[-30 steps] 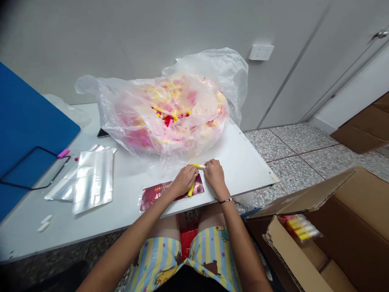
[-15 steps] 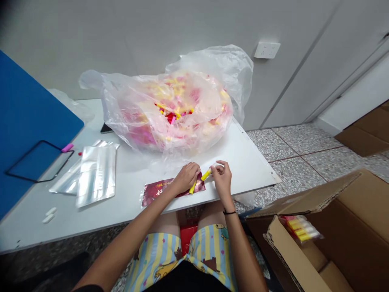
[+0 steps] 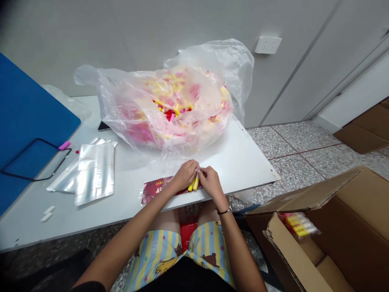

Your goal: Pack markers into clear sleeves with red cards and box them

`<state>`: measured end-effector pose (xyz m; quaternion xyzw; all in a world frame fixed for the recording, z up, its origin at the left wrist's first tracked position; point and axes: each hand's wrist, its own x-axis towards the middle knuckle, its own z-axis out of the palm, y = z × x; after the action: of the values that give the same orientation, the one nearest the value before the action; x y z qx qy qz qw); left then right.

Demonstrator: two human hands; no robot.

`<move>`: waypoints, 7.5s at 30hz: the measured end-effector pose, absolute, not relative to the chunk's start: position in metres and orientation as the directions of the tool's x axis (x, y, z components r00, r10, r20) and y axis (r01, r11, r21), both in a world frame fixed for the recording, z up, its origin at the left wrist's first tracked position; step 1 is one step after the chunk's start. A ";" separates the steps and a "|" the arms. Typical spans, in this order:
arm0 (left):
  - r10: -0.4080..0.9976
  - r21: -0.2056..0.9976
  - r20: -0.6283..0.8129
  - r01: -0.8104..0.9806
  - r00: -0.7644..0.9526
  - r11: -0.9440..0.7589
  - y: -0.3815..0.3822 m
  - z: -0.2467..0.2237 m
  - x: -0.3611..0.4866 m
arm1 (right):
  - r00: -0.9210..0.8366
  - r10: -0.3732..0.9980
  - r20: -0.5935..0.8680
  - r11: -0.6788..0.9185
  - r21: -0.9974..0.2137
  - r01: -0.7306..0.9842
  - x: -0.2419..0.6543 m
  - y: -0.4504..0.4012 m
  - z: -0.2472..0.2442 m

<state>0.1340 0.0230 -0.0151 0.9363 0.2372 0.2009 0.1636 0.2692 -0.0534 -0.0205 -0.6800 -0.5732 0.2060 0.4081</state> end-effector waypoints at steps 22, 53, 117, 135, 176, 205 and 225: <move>0.370 0.561 0.178 0.215 0.912 -0.800 0.061 -0.007 0.125 | 0.371 0.904 0.213 0.019 -0.886 0.464 0.249 -0.064 -0.031; 0.586 0.478 0.199 0.444 0.785 -0.758 -0.023 -0.015 0.066 | 0.165 0.923 0.347 0.185 -0.779 0.599 0.235 -0.074 -0.027; 0.745 0.632 0.304 0.460 0.594 -0.624 -0.005 -0.014 0.078 | 0.408 0.886 0.219 0.039 -0.914 0.405 0.189 -0.096 -0.024; 0.865 0.836 0.047 0.454 0.500 -0.308 0.002 0.000 0.087 | 0.511 0.820 0.257 0.038 -0.916 0.399 0.181 -0.102 -0.029; 0.918 0.677 0.025 0.669 0.395 -0.307 0.008 -0.008 0.102 | 0.094 0.964 0.250 0.168 -0.842 0.512 0.201 -0.067 -0.022; 0.705 0.497 0.261 0.534 0.660 -0.684 -0.019 -0.016 0.070 | 0.071 0.680 0.730 0.418 -0.465 0.780 0.238 0.071 0.100; 0.638 0.562 0.313 0.405 0.703 -0.721 -0.023 -0.018 0.061 | -0.211 0.962 0.171 0.215 0.001 0.977 0.221 0.187 0.082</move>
<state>0.0614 -0.0231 -0.0185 0.8931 0.2919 0.2511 0.2327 0.2206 0.1868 0.0823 -0.6243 -0.7764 -0.0541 0.0667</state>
